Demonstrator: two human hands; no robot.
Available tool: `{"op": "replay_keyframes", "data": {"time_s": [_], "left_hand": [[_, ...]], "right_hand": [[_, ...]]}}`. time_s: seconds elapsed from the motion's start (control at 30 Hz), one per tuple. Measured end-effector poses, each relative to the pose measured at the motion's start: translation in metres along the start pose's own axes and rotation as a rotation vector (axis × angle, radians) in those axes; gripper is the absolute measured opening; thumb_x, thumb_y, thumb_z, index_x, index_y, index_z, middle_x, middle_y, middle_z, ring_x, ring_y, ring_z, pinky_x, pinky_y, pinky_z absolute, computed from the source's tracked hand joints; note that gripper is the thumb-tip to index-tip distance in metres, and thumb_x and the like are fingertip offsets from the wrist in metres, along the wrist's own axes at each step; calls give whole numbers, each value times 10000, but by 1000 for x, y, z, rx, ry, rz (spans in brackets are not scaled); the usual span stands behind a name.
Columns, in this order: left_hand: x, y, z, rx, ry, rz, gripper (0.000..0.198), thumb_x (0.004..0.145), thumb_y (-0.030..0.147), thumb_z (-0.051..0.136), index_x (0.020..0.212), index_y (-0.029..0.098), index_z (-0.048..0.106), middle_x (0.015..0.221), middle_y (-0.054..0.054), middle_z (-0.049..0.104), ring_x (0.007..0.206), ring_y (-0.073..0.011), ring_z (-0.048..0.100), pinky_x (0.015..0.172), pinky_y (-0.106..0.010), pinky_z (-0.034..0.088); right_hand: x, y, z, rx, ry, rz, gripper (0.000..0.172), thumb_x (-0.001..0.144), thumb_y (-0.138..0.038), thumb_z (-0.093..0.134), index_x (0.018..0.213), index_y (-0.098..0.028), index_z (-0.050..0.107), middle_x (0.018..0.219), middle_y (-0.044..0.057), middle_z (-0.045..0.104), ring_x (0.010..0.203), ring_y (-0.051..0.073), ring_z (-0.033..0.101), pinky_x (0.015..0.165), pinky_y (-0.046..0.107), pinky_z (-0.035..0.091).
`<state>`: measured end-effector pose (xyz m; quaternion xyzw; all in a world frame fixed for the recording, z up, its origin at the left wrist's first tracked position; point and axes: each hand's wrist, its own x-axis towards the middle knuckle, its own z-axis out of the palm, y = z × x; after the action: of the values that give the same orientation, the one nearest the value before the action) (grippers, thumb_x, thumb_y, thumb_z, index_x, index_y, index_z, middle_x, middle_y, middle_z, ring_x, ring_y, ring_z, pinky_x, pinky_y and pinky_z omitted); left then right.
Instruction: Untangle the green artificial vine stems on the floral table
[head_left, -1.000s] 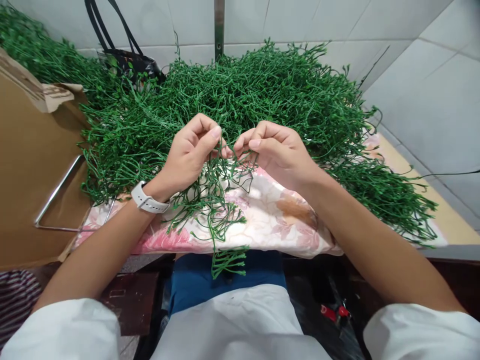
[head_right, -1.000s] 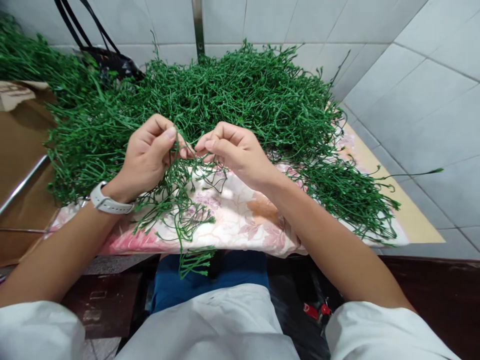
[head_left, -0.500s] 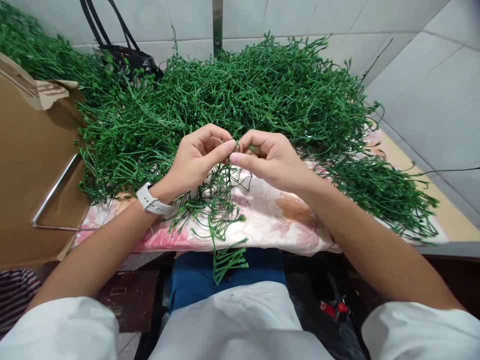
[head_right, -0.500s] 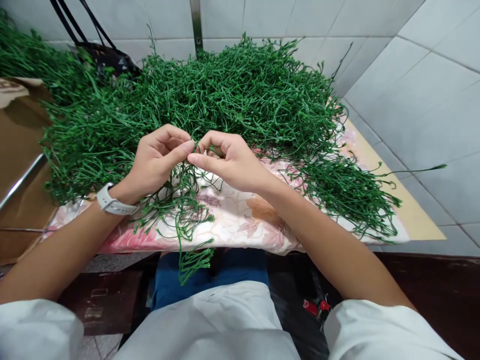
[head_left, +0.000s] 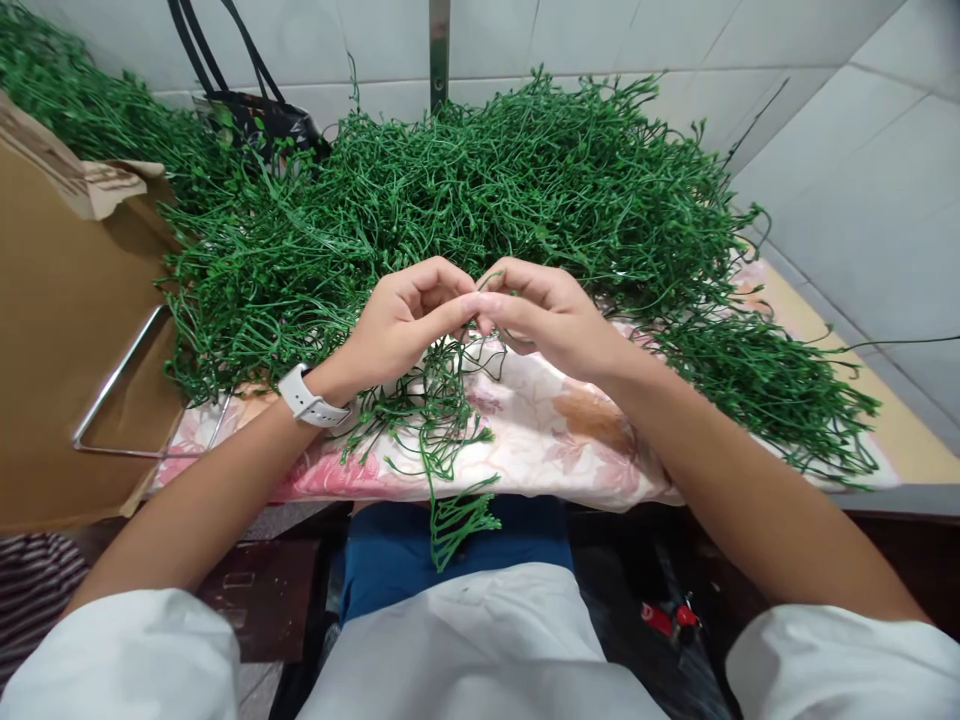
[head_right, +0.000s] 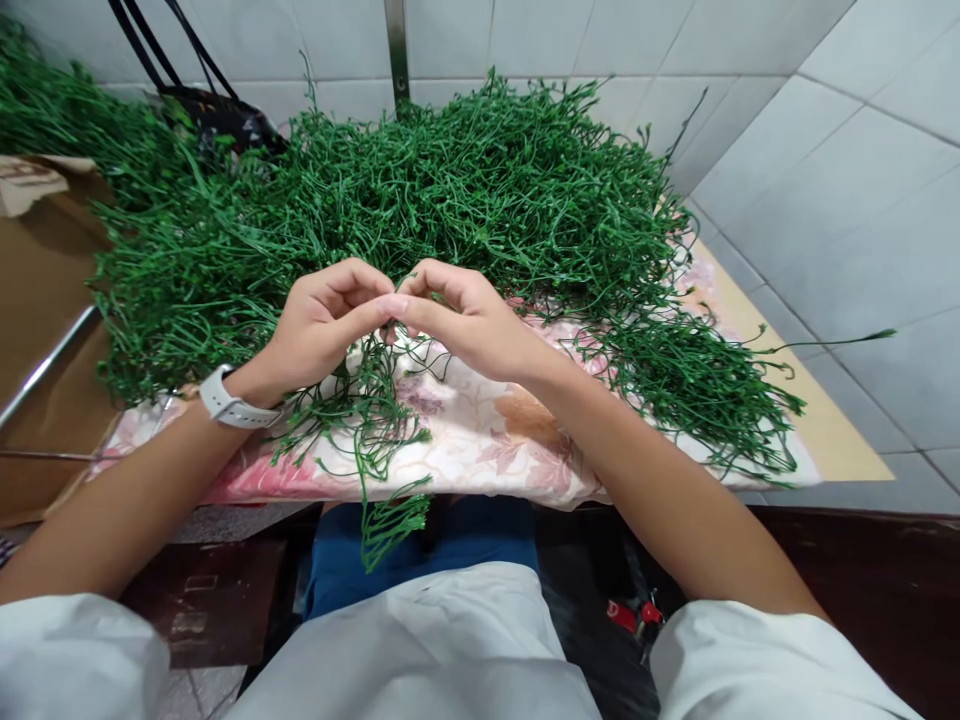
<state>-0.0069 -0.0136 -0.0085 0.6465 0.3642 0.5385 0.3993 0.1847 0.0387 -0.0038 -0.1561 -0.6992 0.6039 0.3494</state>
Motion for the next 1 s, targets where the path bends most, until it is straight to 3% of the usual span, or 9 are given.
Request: {"op": "replay_keyframes", "data": {"time_s": [0.1, 0.3, 0.5, 0.57, 0.67, 0.73, 0.83, 0.93, 1.0], "left_hand": [[0, -1, -1, 22, 40, 12, 443, 823, 576, 865, 809, 180, 666, 721, 13, 659, 621, -91, 630, 583, -222, 534], [2, 0, -1, -143, -53, -90, 452, 819, 560, 870, 784, 181, 626, 683, 28, 581, 611, -87, 589, 593, -231, 525], [-1, -5, 7, -282, -81, -170, 290, 892, 383, 788, 841, 191, 575, 702, 29, 595, 614, -79, 602, 567, -205, 504], [1, -8, 1, -278, -12, -171, 234, 956, 347, 684, 855, 210, 524, 627, 50, 562, 580, -89, 616, 567, -211, 512], [9, -8, -13, -230, 206, -125, 253, 1043, 348, 556, 854, 241, 428, 521, 92, 422, 551, -108, 633, 601, -229, 547], [13, -7, -18, -215, 271, -57, 251, 1064, 352, 548, 873, 244, 426, 549, 91, 454, 553, -99, 635, 603, -227, 548], [17, -5, -12, -150, 230, 8, 244, 1039, 392, 633, 918, 237, 489, 647, 73, 542, 572, -84, 639, 593, -218, 529], [23, -6, -4, -31, 204, 38, 312, 968, 489, 743, 941, 235, 563, 674, 68, 529, 593, -79, 641, 603, -210, 503], [33, -7, -3, 6, 209, 93, 351, 922, 532, 788, 936, 233, 604, 670, 65, 534, 581, -71, 616, 583, -205, 475]], "right_hand": [[-1, 5, 1, -111, -29, -97, 371, 931, -447, 804, 766, -167, 626, 661, -5, 587, 589, 77, 441, 494, 226, 308], [-1, 9, 4, 14, -56, -90, 433, 948, -492, 775, 722, -187, 568, 597, -49, 414, 545, 72, 341, 488, 233, 250], [0, 5, 13, 102, -38, -103, 490, 924, -432, 767, 632, -215, 438, 535, -68, 346, 498, 64, 287, 489, 232, 308], [-3, 1, 13, 93, -37, -96, 499, 932, -378, 745, 612, -221, 395, 528, -67, 331, 485, 59, 270, 463, 227, 274], [-7, -8, 8, 116, -6, -108, 484, 941, -301, 717, 614, -236, 365, 513, -71, 312, 451, 58, 253, 415, 229, 197], [-7, -13, 2, 165, 61, -164, 429, 938, -249, 700, 631, -235, 401, 500, -69, 363, 426, 56, 252, 395, 235, 187], [-2, -10, -10, 170, 151, -114, 297, 966, -277, 674, 714, -215, 530, 532, -32, 544, 389, 60, 317, 367, 237, 177], [5, -2, -18, 115, 202, 7, 170, 974, -356, 683, 969, -189, 652, 652, -2, 663, 393, 67, 378, 357, 240, 200], [9, 3, -21, 110, 246, 29, 241, 932, -288, 697, 1151, -204, 646, 762, -5, 692, 432, 67, 393, 374, 238, 231]]}}
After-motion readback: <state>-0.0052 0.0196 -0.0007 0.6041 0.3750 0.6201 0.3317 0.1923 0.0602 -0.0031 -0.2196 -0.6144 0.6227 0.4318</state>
